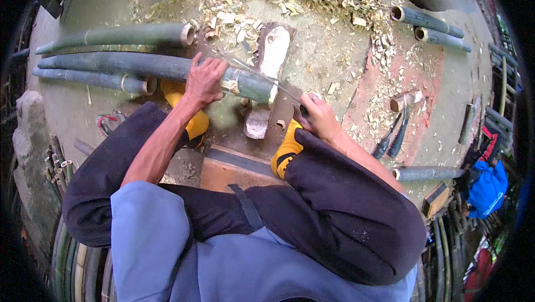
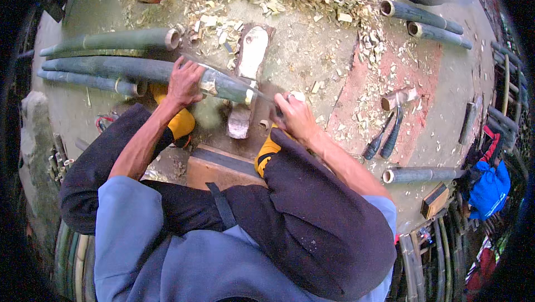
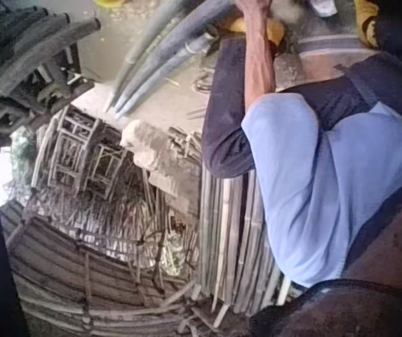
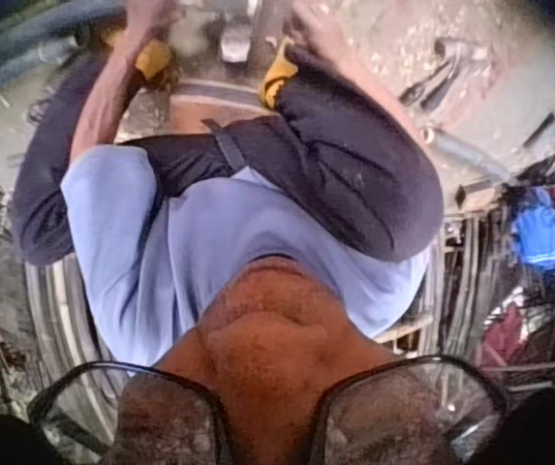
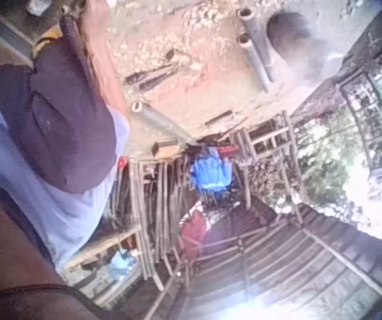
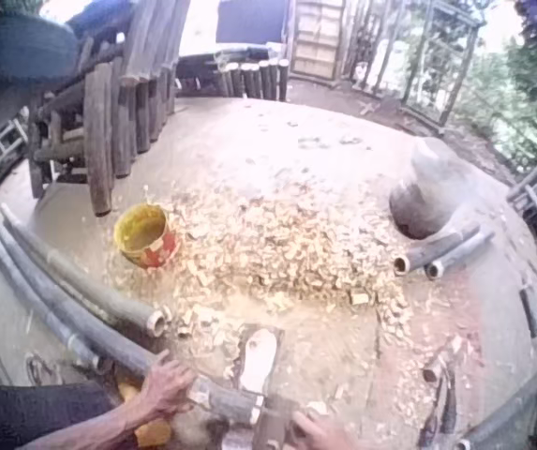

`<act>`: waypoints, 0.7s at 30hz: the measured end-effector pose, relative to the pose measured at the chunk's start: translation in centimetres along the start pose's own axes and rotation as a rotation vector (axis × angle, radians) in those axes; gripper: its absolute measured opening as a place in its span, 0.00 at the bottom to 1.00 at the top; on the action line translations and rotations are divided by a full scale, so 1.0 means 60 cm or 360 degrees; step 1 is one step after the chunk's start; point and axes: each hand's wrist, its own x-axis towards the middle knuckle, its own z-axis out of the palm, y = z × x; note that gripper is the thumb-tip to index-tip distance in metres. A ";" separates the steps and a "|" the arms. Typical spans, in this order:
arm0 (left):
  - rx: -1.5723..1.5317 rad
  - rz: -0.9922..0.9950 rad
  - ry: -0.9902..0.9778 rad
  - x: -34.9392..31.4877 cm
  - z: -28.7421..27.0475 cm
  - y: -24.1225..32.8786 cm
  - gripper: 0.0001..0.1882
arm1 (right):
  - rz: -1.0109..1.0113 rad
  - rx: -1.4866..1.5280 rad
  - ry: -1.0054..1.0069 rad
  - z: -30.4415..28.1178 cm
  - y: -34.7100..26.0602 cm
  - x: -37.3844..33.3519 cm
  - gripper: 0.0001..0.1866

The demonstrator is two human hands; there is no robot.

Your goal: The person saws into a bamboo stalk and shaves its surface using a blade by hand while sitting on the ground. They handle multiple stalks, moving them into position and clearing wood shavings.

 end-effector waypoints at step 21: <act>-0.0013 0.0000 0.0317 -0.011 0.014 0.004 0.30 | 0.0626 0.0031 -0.0511 0.019 0.037 0.008 0.13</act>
